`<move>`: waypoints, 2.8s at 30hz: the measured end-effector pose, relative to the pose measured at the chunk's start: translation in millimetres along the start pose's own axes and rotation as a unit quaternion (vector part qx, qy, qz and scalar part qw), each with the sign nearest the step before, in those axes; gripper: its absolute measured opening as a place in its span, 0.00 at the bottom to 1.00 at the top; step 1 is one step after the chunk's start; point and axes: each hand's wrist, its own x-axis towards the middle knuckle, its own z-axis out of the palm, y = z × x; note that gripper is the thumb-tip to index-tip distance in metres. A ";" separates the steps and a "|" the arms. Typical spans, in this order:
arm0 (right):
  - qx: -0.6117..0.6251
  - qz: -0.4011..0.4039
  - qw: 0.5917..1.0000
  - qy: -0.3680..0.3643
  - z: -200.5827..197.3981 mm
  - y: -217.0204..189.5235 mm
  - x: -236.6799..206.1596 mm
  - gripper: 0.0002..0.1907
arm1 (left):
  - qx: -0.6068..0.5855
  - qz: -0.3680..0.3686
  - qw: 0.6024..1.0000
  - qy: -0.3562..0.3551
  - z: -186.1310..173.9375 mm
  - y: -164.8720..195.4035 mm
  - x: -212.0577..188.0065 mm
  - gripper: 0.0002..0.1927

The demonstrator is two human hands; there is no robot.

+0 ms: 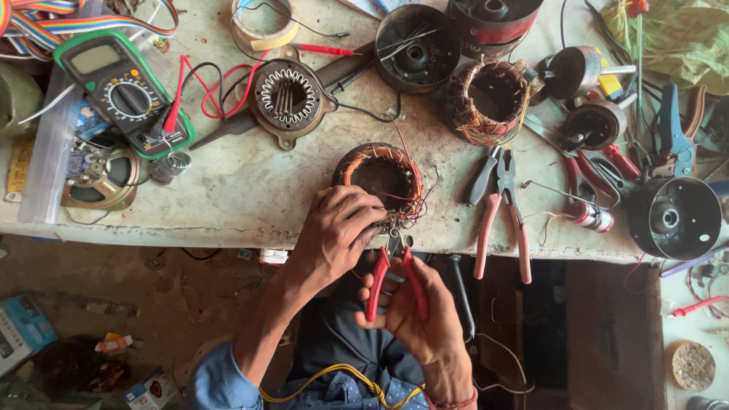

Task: The person uses pliers to strip insulation from copper wires on a motor stator, then twists and secures the wire ends. The work is performed on a cluttered workbench with various tools and motor parts visible.

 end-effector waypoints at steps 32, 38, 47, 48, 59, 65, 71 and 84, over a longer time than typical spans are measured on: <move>-0.063 -0.164 0.979 0.099 21.4 32.3 6.2 0.23 | -0.044 0.027 0.989 -0.136 -14.6 -3.0 29.5 0.17; -0.118 -0.086 0.989 0.037 11.5 13.0 -3.4 0.25 | -0.039 0.018 0.992 -0.118 -10.1 -3.9 22.8 0.17; -0.002 -0.042 0.999 -0.006 -0.3 12.4 1.9 0.25 | 0.036 0.032 0.996 -0.075 -8.5 8.4 9.3 0.21; 0.007 -0.042 0.999 0.011 -2.1 12.1 1.9 0.24 | 0.022 0.029 0.997 -0.074 -9.9 9.1 9.2 0.21; 0.128 -0.011 0.990 0.049 -36.0 15.6 5.7 0.28 | 0.066 0.037 0.996 -0.044 -14.4 10.4 11.3 0.10; 0.142 0.010 0.989 -0.027 -36.0 14.8 10.2 0.30 | 0.037 0.040 0.998 -0.039 -11.2 1.5 8.0 0.07; -0.074 -0.077 0.988 0.113 -26.7 17.4 9.6 0.23 | 0.023 0.050 0.997 -0.045 -8.6 -3.9 6.0 0.11; -0.112 -0.129 0.985 0.034 -36.8 27.0 23.0 0.24 | 0.019 0.043 0.998 -0.042 -13.6 -3.5 7.8 0.11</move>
